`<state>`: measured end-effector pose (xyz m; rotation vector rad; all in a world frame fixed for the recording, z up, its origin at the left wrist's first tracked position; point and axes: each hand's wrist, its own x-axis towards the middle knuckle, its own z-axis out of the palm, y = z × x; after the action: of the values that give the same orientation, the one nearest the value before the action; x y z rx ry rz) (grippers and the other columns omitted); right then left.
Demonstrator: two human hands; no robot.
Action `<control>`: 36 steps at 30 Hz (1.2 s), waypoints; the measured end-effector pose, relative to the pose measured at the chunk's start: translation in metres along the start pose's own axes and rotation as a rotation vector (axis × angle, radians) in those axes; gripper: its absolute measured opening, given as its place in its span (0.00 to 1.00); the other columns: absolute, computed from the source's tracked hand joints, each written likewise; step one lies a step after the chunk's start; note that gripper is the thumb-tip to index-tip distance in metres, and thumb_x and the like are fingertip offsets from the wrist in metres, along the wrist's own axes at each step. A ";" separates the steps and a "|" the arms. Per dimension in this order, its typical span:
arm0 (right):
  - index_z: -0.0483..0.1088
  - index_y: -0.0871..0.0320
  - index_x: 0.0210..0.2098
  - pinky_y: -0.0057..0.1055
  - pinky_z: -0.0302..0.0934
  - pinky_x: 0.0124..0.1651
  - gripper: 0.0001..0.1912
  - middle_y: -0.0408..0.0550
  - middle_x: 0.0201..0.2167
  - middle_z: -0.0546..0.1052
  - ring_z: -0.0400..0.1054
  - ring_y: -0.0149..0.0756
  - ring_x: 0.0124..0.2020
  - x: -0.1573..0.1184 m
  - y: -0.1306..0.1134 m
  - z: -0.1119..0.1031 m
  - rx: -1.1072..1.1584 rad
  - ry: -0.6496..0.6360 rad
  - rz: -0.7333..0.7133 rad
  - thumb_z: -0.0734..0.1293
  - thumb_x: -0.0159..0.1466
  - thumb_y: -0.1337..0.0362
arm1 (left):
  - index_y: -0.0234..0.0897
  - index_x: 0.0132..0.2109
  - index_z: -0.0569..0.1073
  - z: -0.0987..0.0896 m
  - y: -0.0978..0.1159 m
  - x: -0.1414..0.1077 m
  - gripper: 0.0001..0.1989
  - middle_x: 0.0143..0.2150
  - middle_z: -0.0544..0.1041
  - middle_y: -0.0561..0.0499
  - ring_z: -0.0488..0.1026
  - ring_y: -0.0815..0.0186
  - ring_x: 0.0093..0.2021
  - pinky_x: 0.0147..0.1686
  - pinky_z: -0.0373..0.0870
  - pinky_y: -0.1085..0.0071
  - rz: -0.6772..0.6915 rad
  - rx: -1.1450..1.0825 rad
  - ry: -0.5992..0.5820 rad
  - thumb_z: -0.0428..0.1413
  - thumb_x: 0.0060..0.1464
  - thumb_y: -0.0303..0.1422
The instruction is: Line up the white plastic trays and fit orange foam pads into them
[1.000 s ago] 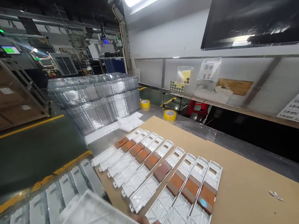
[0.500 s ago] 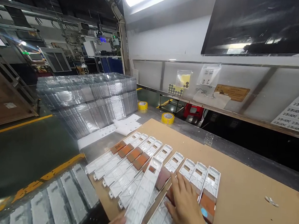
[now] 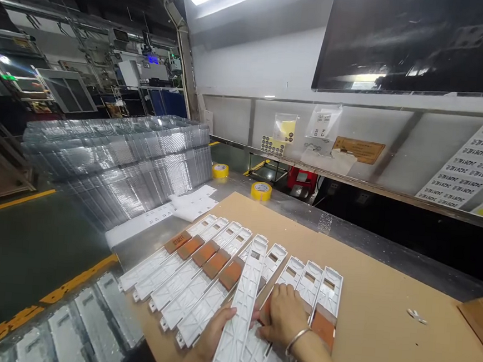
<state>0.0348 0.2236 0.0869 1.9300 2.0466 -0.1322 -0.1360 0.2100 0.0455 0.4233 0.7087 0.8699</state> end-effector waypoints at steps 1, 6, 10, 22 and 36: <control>0.67 0.60 0.44 0.43 0.58 0.48 0.24 0.50 0.43 0.70 0.64 0.41 0.45 0.001 0.001 -0.001 0.003 0.000 -0.007 0.67 0.57 0.48 | 0.32 0.41 0.76 0.001 -0.001 -0.001 0.17 0.36 0.78 0.45 0.73 0.54 0.43 0.47 0.64 0.60 0.009 0.026 -0.011 0.60 0.45 0.38; 0.67 0.60 0.41 0.42 0.58 0.48 0.23 0.49 0.42 0.70 0.64 0.40 0.45 0.004 0.004 0.000 0.041 -0.002 -0.047 0.69 0.55 0.49 | 0.33 0.43 0.75 0.007 -0.006 -0.005 0.18 0.33 0.77 0.47 0.72 0.55 0.44 0.47 0.62 0.62 0.083 0.180 -0.026 0.61 0.45 0.40; 0.68 0.60 0.41 0.42 0.59 0.47 0.23 0.49 0.41 0.70 0.64 0.40 0.45 0.004 0.003 0.001 0.052 -0.012 -0.015 0.69 0.55 0.48 | 0.33 0.45 0.74 0.003 -0.019 -0.010 0.21 0.30 0.77 0.46 0.73 0.55 0.39 0.43 0.64 0.62 0.089 0.263 0.016 0.59 0.47 0.43; 0.68 0.60 0.41 0.41 0.61 0.46 0.19 0.48 0.41 0.70 0.65 0.39 0.44 0.007 0.005 0.000 0.119 -0.003 -0.037 0.67 0.60 0.52 | 0.37 0.44 0.76 -0.010 -0.054 -0.019 0.19 0.40 0.77 0.45 0.68 0.50 0.50 0.51 0.60 0.61 0.081 0.314 0.195 0.58 0.43 0.38; 0.68 0.60 0.42 0.36 0.65 0.39 0.15 0.45 0.37 0.72 0.68 0.33 0.36 0.023 0.059 -0.009 0.760 -0.272 -0.239 0.64 0.64 0.55 | 0.32 0.48 0.69 -0.005 -0.059 -0.016 0.26 0.35 0.79 0.43 0.76 0.55 0.33 0.32 0.66 0.64 0.013 0.008 0.168 0.58 0.40 0.39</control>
<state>0.0904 0.2523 0.0973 1.8606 2.1997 -1.3141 -0.1150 0.1628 0.0131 0.3649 0.8648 0.9229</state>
